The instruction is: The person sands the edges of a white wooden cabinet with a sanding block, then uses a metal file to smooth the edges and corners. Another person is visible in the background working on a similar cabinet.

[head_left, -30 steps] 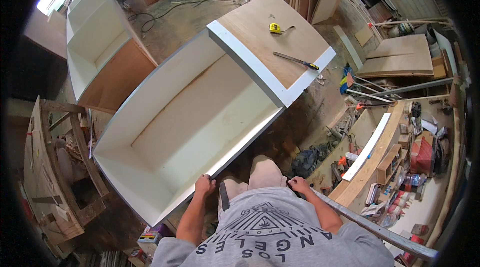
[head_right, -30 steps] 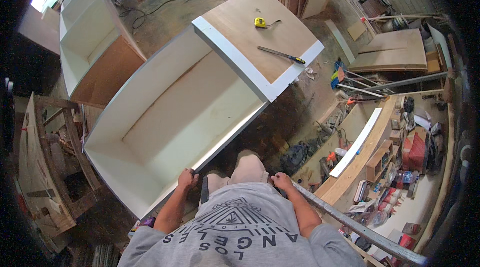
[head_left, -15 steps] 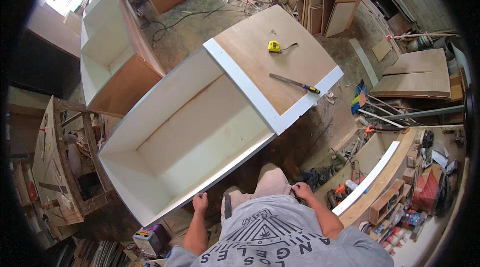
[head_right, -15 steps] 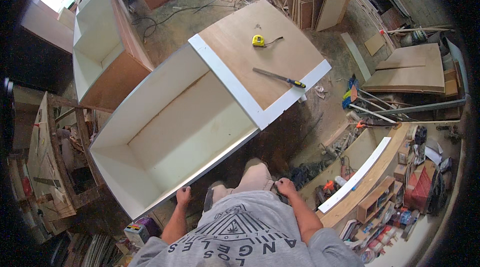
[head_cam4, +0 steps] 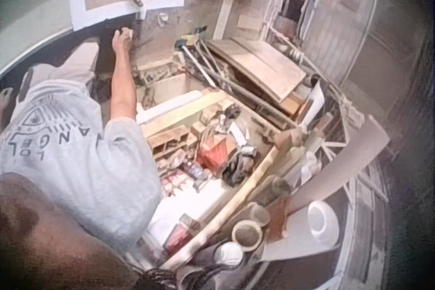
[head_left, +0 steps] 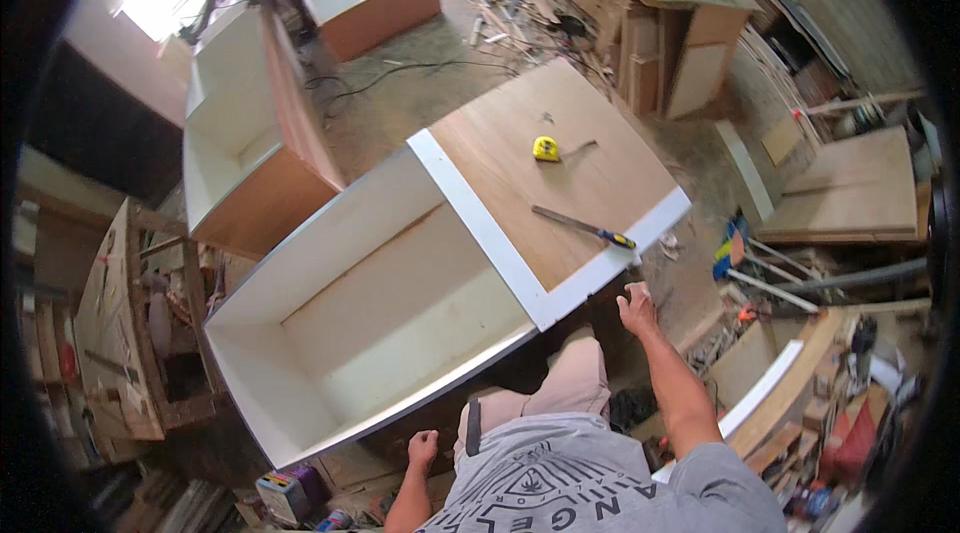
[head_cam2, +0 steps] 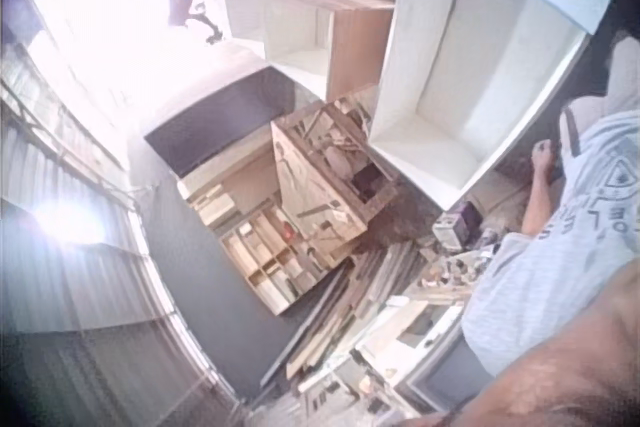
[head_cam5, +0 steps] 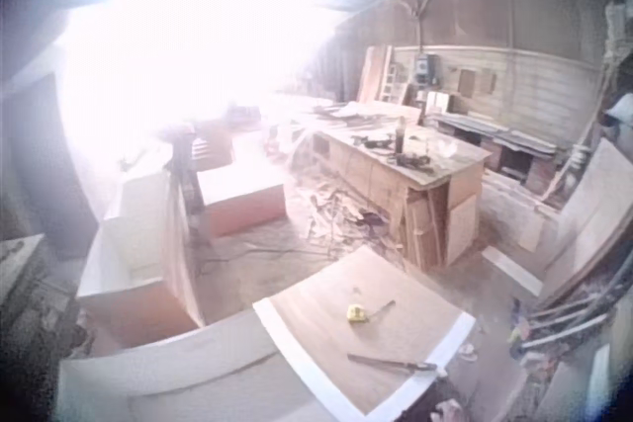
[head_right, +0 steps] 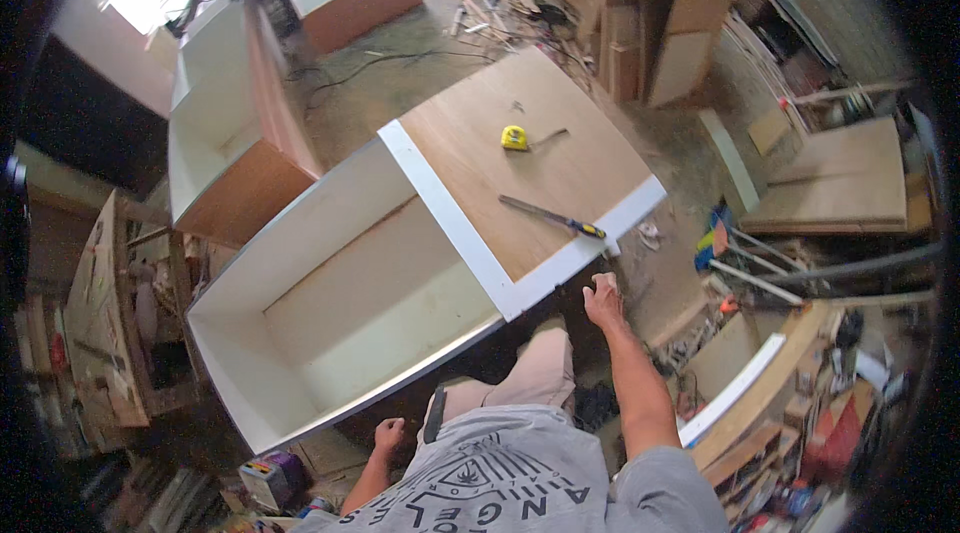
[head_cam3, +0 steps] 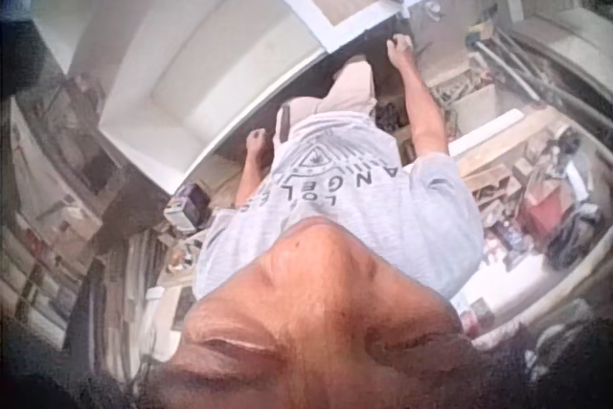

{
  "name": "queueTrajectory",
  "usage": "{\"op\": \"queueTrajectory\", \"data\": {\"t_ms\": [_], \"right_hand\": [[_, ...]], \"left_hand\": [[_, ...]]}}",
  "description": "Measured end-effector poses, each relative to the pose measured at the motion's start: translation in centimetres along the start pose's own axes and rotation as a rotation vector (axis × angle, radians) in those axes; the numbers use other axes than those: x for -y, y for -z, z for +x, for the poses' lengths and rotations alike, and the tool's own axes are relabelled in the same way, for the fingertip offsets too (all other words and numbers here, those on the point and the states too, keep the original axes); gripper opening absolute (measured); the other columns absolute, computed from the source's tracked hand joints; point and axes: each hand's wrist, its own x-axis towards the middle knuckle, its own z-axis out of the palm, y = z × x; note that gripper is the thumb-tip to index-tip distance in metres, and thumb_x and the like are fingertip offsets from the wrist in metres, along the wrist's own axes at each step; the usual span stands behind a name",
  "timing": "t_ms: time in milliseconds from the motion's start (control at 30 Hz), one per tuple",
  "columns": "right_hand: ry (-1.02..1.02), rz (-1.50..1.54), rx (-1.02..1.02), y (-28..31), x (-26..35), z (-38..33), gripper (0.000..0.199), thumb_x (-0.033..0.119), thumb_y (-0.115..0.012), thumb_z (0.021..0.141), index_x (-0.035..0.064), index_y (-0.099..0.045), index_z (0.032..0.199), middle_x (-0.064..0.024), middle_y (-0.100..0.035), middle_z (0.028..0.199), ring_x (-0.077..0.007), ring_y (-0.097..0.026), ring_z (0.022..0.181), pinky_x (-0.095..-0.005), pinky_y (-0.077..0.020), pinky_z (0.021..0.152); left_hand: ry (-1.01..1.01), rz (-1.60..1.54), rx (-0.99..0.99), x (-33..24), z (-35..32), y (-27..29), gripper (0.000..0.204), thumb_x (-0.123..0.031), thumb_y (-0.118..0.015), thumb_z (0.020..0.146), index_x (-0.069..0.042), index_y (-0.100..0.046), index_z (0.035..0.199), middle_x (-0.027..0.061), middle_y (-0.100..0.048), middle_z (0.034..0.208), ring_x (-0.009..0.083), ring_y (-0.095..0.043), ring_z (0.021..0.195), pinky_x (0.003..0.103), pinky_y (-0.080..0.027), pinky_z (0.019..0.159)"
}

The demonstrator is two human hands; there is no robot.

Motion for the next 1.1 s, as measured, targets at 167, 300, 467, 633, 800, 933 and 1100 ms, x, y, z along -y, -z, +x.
{"op": "queueTrajectory", "data": {"t_ms": [167,300,467,633,800,933,1100], "right_hand": [[0.213,-0.185,0.031,-0.1,1.5,11.0,0.048,0.024,-0.069,0.086,0.0014,-0.054,0.125,-0.0193,-0.05,0.13,-0.0402,-0.047,0.124,-0.0515,-0.0431,0.101],[0.375,-0.372,0.228,-1.5,-0.2,16.0,0.041,0.023,-0.066,0.086,0.002,-0.056,0.12,-0.0197,-0.053,0.126,-0.038,-0.051,0.12,-0.049,-0.0436,0.101],[0.541,-0.428,0.519,-1.0,-0.1,20.5,0.022,0.01,-0.051,0.089,0.0028,-0.06,0.108,-0.0209,-0.059,0.114,-0.0365,-0.06,0.105,-0.0468,-0.0518,0.089],[0.464,-0.455,0.389,1.5,-1.7,30.1,0.034,0.018,-0.059,0.089,-0.0002,-0.058,0.118,-0.0229,-0.058,0.118,-0.0394,-0.059,0.109,-0.0522,-0.0497,0.092],[0.53,-0.195,0.122,4.5,-0.5,31.3,0.039,0.017,-0.068,0.084,0.0004,-0.056,0.117,-0.0245,-0.056,0.115,-0.044,-0.057,0.106,-0.0527,-0.0485,0.089],[0.564,-0.042,0.173,7.4,-7.1,26.7,0.04,0.017,-0.071,0.081,-0.0028,-0.055,0.112,-0.0275,-0.055,0.108,-0.0482,-0.055,0.1,-0.0567,-0.0461,0.087],[0.024,-0.256,0.356,12.2,-17.7,13.9,0.048,0.03,-0.069,0.082,-0.0002,-0.059,0.118,-0.0305,-0.053,0.129,-0.0481,-0.052,0.119,-0.0545,-0.0441,0.1]], "left_hand": [[0.14,-0.238,-0.212,0.0,-2.5,-1.0,0.034,-0.031,-0.068,0.088,0.002,-0.072,0.097,0.013,-0.073,0.09,0.0203,-0.069,0.081,0.036,-0.055,0.074],[0.244,-0.355,-0.41,-2.5,-7.6,-7.9,0.024,-0.022,-0.063,0.089,-0.001,-0.072,0.087,0.0067,-0.066,0.071,0.0155,-0.063,0.065,0.034,-0.052,0.065],[0.328,-0.391,-0.143,-6.6,-17.8,-21.7,0.034,-0.03,-0.07,0.087,0.0,-0.073,0.103,0.0088,-0.073,0.086,0.0167,-0.07,0.074,0.033,-0.055,0.069],[0.252,-0.191,-0.085,-12.2,-23.0,-29.1,0.038,-0.041,-0.069,0.088,-0.005,-0.075,0.1,0.0124,-0.075,0.092,0.0228,-0.072,0.083,0.037,-0.054,0.081],[0.392,-0.249,0.058,-12.4,-22.4,-30.3,0.041,-0.046,-0.066,0.087,-0.007,-0.076,0.097,0.0153,-0.074,0.085,0.0267,-0.072,0.087,0.039,-0.054,0.081],[0.342,-0.269,-0.171,-15.3,-14.7,-29.6,0.037,-0.038,-0.064,0.089,-0.004,-0.075,0.095,0.0131,-0.074,0.089,0.0259,-0.072,0.086,0.038,-0.055,0.08],[0.118,-0.411,-0.231,-23.3,-8.8,-28.4,0.033,-0.031,-0.064,0.089,-0.001,-0.071,0.103,0.0166,-0.073,0.089,0.0289,-0.071,0.09,0.038,-0.054,0.083]]}}
